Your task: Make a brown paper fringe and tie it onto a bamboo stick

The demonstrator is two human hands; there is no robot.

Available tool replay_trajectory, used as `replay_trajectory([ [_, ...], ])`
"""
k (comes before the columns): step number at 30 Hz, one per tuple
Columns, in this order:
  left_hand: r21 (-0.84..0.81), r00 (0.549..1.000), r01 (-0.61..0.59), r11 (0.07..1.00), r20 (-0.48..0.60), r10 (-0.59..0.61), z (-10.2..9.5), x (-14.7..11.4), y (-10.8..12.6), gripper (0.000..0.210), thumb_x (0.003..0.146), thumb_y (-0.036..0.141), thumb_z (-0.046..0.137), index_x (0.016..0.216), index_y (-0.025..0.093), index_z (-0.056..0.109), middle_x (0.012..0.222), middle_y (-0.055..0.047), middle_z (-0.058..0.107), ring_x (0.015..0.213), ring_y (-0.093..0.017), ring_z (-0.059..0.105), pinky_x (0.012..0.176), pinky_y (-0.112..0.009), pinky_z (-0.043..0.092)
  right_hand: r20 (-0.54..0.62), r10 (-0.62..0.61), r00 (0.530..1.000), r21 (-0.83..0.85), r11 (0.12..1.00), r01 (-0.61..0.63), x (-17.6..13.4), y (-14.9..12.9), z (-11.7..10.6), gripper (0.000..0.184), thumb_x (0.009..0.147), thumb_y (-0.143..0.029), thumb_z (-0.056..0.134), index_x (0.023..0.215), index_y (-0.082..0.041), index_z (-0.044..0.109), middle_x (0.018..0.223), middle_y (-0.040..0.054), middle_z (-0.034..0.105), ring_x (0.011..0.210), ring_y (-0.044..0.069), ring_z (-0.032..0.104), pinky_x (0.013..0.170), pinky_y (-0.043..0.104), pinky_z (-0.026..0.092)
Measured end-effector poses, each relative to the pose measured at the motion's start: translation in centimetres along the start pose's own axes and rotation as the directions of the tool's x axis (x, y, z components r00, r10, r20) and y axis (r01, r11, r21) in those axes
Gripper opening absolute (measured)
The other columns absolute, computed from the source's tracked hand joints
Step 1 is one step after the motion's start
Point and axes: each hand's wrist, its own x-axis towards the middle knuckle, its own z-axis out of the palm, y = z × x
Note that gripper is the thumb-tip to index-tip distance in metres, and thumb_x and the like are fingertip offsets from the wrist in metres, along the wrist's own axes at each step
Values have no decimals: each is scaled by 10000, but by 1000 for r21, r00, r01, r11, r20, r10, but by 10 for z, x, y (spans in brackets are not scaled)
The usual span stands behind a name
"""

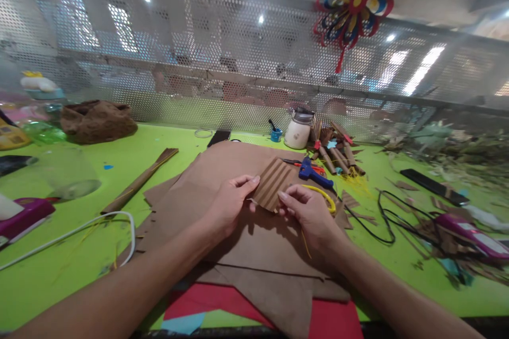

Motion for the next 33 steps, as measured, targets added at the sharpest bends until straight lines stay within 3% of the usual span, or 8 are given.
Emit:
replay_trajectory([
  [22,22,1000,4,1000,-13,-3,2,-1,2,231,782,360,603,718,138,595,637,-7,571,454,-57,457,402,-163,335,14,11,1000,-44,999,-10,-1,1,0,277,731,-392,688,675,-161,545,586,-19,582,508,79,492,492,199,362],
  [26,23,998,-15,1000,-64,16,1,2,5,234,763,364,619,714,135,601,660,-16,578,491,-68,481,412,-163,360,-1,0,1000,-42,999,0,-1,-5,1,273,721,-403,688,681,-159,574,576,-17,566,499,82,483,485,208,376],
  [30,12,979,-113,994,-172,113,-5,9,10,230,708,354,670,672,140,594,637,6,540,527,-77,492,435,-170,389,-78,-11,997,-6,1000,10,1,-15,-6,273,712,-423,689,696,-171,583,622,-4,571,528,98,512,496,222,399],
  [33,1,963,-154,988,-224,151,-9,13,12,237,699,358,673,657,142,585,637,18,520,534,-75,480,431,-172,389,-153,-91,984,-116,991,74,7,-17,-15,281,712,-440,679,691,-175,587,621,5,577,530,115,514,501,242,404],
])
